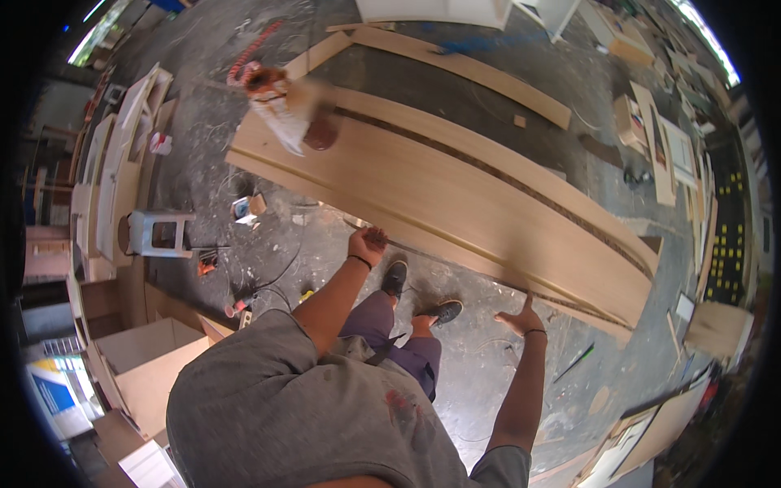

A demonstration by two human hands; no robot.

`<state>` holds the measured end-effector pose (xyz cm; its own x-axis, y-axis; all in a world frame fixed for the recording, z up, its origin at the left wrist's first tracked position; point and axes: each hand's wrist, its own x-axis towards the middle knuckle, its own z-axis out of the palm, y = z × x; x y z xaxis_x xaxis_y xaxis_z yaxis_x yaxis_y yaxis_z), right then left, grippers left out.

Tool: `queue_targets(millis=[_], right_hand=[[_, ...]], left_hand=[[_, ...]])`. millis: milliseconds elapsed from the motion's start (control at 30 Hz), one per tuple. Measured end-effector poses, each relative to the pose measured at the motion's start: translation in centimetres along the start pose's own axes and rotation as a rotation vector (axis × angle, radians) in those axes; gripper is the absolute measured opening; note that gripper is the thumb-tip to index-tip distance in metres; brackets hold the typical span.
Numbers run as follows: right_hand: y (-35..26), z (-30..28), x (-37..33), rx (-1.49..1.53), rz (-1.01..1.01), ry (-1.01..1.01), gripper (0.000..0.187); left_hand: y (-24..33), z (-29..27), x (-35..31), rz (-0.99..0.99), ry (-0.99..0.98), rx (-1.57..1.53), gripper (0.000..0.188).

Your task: The person applies wood edging to the side of a large curved wooden board, using a small block and their hands to press and smooth it down.

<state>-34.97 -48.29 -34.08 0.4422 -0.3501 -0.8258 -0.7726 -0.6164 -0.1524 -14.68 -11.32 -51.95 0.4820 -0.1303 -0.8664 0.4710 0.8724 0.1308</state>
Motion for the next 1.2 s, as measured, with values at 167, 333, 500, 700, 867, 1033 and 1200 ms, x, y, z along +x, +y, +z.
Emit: queue_targets(millis=[167,333,500,700,867,1033,1200], right_hand=[[0.3,2.2,3.2,0.052,-0.004,-0.004,0.136],[3.6,3.5,4.4,0.205,0.052,0.067,0.111],[-5.8,-0.4,-0.5,0.077,0.245,-0.041,0.121],[-2.5,1.2,-2.0,0.084,0.365,-0.05,0.12],[-6.0,1.8,-0.3,0.169,0.341,0.043,0.122],[-6.5,1.1,-0.9,0.211,0.435,0.056,0.119],[-5.9,1.5,-0.4,0.163,0.533,0.079,0.118]], left_hand=[[14.3,-0.1,-1.2,0.21,-0.046,-0.01,0.019],[25.6,2.1,-1.7,0.359,-0.442,0.41,0.017],[40.7,4.3,-5.3,0.435,-0.442,0.458,0.022],[40.8,9.2,-4.7,0.578,-0.04,0.299,0.028],[48.7,7.8,-2.3,0.519,-0.441,0.663,0.018],[44.7,8.0,0.6,0.284,-0.219,0.474,0.015],[41.6,5.5,2.8,0.24,-0.063,0.465,0.016]])
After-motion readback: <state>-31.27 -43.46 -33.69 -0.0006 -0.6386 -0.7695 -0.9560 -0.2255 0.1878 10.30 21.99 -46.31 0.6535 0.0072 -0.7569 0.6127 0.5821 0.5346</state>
